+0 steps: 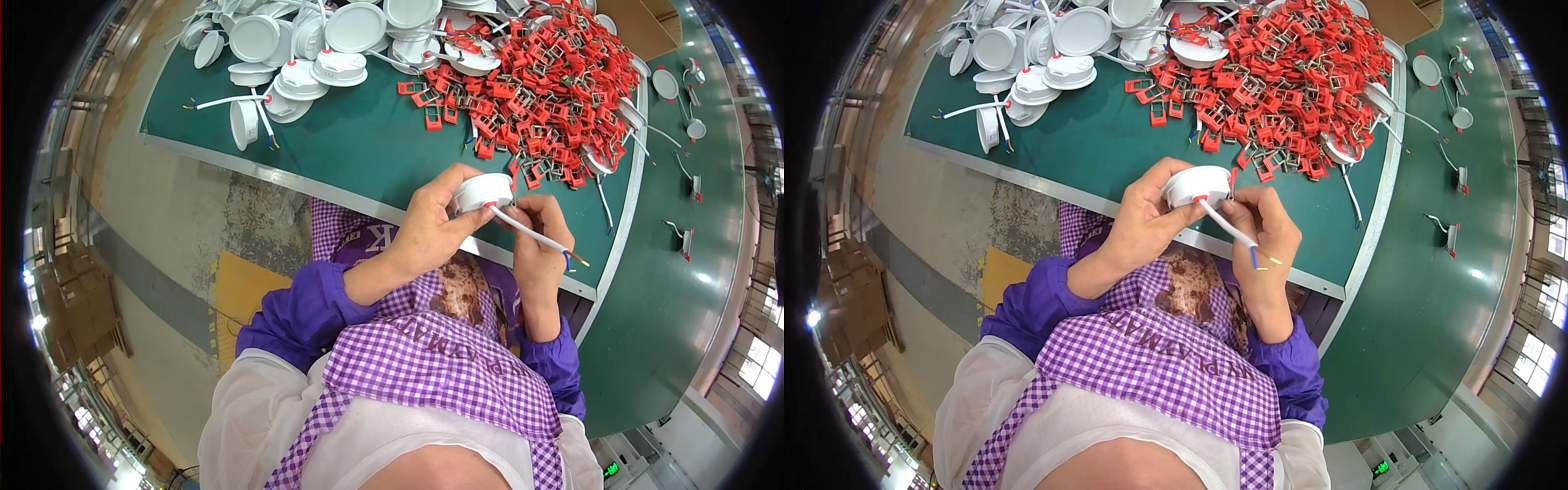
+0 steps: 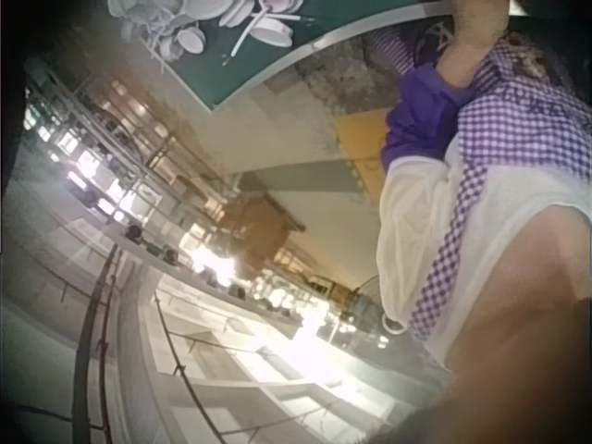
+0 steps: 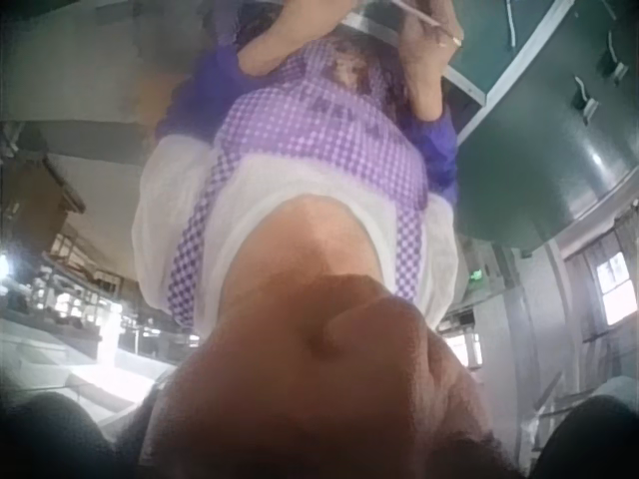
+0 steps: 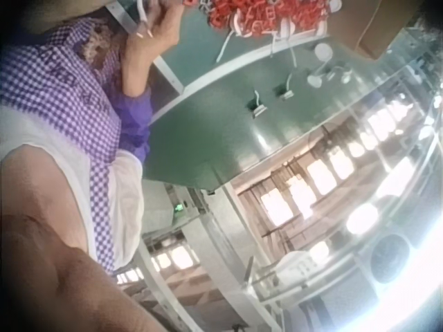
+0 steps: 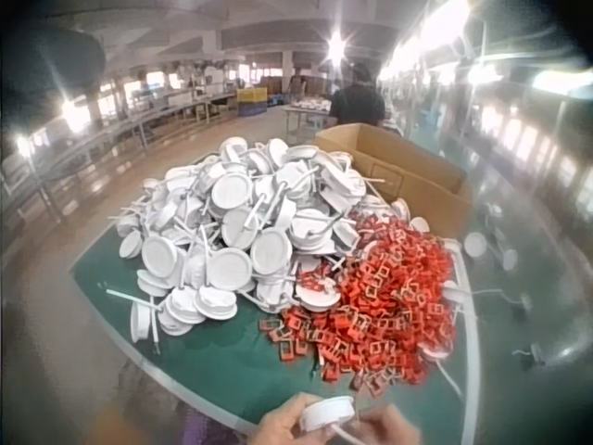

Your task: The recorder is assembling small circular LED light fixtures by attaching a red plastic clip and threading wires through the back.

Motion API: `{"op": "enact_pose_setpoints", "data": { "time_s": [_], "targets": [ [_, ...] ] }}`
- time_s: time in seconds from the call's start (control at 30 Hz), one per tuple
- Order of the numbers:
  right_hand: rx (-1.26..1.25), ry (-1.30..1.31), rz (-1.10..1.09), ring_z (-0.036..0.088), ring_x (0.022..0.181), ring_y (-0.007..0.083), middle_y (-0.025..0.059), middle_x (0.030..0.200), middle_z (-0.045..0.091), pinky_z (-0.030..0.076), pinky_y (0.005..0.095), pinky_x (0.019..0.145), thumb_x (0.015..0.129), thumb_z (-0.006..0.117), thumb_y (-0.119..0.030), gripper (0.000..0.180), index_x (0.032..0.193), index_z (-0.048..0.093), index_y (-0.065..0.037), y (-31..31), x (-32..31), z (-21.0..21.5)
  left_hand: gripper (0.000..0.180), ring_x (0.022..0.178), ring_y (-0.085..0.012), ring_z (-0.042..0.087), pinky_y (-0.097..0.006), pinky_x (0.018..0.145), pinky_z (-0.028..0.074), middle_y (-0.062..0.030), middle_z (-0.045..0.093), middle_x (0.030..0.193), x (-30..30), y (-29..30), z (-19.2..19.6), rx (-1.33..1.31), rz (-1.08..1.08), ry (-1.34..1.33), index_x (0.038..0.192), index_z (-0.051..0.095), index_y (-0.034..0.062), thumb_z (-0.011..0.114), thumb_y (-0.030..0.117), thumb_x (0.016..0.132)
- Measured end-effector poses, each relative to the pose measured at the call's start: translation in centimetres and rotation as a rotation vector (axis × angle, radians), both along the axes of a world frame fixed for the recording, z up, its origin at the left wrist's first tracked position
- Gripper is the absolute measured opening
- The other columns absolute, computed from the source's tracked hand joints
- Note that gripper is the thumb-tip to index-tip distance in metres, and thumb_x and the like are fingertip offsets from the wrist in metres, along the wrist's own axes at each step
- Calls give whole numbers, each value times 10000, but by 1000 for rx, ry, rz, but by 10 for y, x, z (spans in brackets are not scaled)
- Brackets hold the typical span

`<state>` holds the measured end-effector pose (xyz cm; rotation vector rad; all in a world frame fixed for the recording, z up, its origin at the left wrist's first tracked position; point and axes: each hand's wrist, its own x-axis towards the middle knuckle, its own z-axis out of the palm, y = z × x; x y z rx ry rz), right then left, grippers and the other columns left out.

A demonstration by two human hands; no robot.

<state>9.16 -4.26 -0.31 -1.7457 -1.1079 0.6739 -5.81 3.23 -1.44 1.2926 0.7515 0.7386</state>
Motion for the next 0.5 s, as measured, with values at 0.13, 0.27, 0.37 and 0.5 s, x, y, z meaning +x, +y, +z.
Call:
{"op": "enact_pose_setpoints", "data": {
  "time_s": [0.13,0.27,0.37,0.5],
  "targets": [
    [30,368,-26,647,898,143,103,1003,638,519,253,786,862,636,77,327,1175,547,43,-7,-5,23,252,844,-64,571,-243,734,482,-9,614,907,-3,-11,5,-65,-4,-104,1097,565,38,690,83,883],
    [-85,387,31,646,923,151,160,1122,624,528,265,814,860,650,64,448,1284,508,40,-18,0,28,296,990,-82,565,-260,861,476,-30,600,1038,-11,-16,6,-50,-99,-75,1136,532,21,678,31,879],
    [-97,382,28,650,928,159,175,1125,632,536,275,822,848,657,72,440,1266,519,52,-16,1,33,292,972,-78,572,-249,845,482,-22,602,1026,-13,-18,7,-82,-119,-103,1141,531,22,673,31,886],
    [-124,469,64,654,946,174,164,1039,665,539,273,831,845,670,54,420,1244,541,65,-5,11,28,253,866,-53,563,-233,750,483,-2,600,928,-10,-16,9,-160,-57,-119,1087,559,26,697,72,880]
  ]
}}
